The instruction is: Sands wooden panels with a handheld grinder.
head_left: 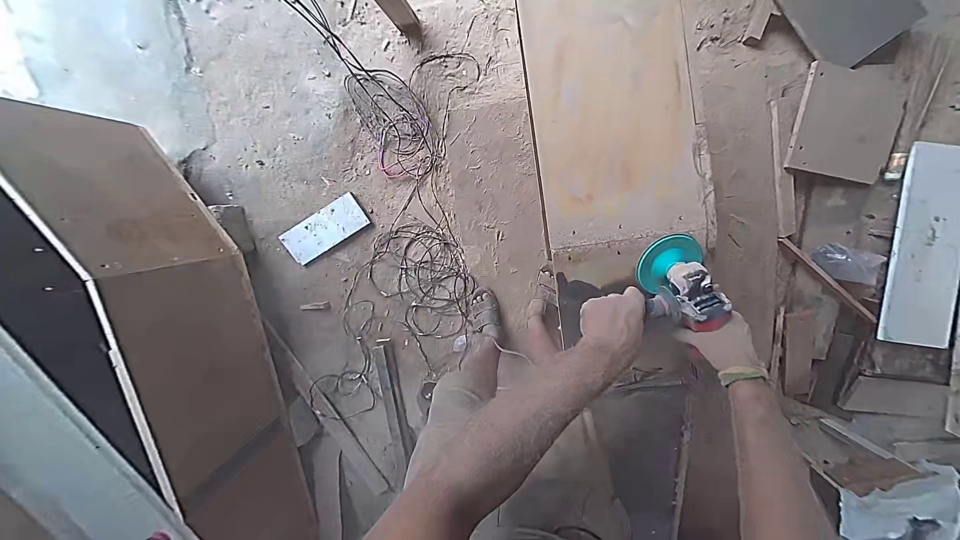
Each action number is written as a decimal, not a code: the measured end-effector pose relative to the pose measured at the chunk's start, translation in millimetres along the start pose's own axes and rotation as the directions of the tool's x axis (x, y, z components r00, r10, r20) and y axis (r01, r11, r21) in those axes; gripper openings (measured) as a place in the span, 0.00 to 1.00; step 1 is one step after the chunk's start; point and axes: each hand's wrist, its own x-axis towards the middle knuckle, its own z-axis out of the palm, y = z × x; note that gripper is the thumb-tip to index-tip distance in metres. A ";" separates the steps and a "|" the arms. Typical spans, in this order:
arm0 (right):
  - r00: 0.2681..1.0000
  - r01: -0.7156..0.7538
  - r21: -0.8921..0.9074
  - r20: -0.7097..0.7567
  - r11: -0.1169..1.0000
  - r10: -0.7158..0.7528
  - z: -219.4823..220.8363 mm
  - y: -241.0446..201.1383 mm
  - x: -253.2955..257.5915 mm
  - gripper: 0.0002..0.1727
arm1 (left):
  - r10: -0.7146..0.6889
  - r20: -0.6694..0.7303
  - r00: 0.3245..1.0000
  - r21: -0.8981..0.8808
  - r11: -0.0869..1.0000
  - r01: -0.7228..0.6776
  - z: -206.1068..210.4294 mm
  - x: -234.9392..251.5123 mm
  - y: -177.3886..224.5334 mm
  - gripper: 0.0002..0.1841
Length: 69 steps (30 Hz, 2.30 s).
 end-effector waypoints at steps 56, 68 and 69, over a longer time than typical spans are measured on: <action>0.883 0.368 -0.539 0.457 0.757 -0.104 67.5 -91.9 -84.8 0.40 | -0.288 0.145 0.947 -0.153 0.939 0.309 116.2 -53.3 -145.0 0.23; 0.892 0.351 -0.532 0.440 0.771 -0.102 58.3 -94.3 -78.9 0.41 | -0.277 0.138 0.951 -0.131 0.947 0.295 97.1 -57.1 -134.9 0.22; 0.882 0.353 -0.542 0.466 0.763 -0.077 61.2 -86.0 -80.8 0.42 | -0.278 0.162 0.947 -0.135 0.944 0.301 108.8 -60.1 -133.5 0.23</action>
